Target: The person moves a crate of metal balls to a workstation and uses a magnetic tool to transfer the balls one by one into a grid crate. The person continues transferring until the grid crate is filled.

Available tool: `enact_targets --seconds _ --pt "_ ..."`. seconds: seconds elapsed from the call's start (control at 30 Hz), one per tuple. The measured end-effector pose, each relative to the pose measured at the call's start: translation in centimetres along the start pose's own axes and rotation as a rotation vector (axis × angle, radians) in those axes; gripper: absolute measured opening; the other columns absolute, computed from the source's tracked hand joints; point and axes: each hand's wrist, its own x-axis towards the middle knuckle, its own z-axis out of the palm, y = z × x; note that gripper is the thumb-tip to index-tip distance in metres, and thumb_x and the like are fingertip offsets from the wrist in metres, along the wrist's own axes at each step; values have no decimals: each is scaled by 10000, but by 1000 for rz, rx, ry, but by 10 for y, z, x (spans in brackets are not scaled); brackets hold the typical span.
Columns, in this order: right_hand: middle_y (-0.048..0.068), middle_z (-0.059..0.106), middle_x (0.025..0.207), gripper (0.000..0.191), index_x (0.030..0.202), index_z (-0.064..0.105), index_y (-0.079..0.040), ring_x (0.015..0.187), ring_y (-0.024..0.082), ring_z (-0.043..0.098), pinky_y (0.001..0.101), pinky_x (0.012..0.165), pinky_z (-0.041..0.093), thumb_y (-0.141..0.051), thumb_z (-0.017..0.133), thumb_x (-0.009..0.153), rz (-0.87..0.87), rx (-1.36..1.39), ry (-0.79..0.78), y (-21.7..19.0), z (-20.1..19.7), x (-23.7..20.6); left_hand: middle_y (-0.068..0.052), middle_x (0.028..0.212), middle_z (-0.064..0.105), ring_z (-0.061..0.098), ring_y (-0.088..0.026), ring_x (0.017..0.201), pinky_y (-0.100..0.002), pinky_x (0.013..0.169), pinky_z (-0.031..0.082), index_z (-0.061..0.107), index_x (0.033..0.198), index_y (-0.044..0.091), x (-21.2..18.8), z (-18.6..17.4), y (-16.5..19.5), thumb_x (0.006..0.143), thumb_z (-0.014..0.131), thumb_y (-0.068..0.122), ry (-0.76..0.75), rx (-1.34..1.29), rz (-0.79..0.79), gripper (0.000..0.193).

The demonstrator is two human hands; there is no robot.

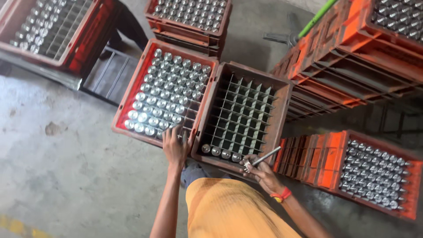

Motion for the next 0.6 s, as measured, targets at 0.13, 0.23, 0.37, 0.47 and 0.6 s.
enact_targets --seconds 0.13,0.23,0.37,0.47,0.6 --pt "233 611 1310 462 1353 558 -16 1053 309 677 354 819 579 -240 680 967 -97 358 51 15 0 -4 -237 1238 595 533 -473 1169 -528 966 463 629 1249 63 72 34 -15 869 737 196 -219 164 124 417" --pt "245 545 1456 473 1332 501 35 997 293 624 385 768 574 -327 674 1082 -258 988 -179 32 7 -2 -261 1346 560 509 -480 1258 -555 1007 448 603 1326 71 108 58 -24 910 740 242 -281 191 242 471" --pt "217 590 1401 565 1453 475 -13 1001 222 608 310 829 544 -213 673 964 -274 729 64 52 24 24 -284 1410 505 453 -454 1313 -599 1036 402 596 1363 98 136 90 -22 843 789 349 -451 274 287 609" --pt "193 600 1365 588 1513 458 1 1053 180 595 290 913 516 -101 674 976 -294 266 236 69 45 33 -267 1478 470 381 -438 1399 -619 1084 353 610 1361 118 144 102 -22 798 817 384 -445 321 351 656" --pt "153 616 1326 496 1446 474 -8 1069 206 657 324 886 560 -127 599 981 -226 377 333 82 63 43 -213 1509 459 357 -381 1432 -623 1124 318 631 1336 156 150 112 -21 842 810 407 -612 374 252 583"
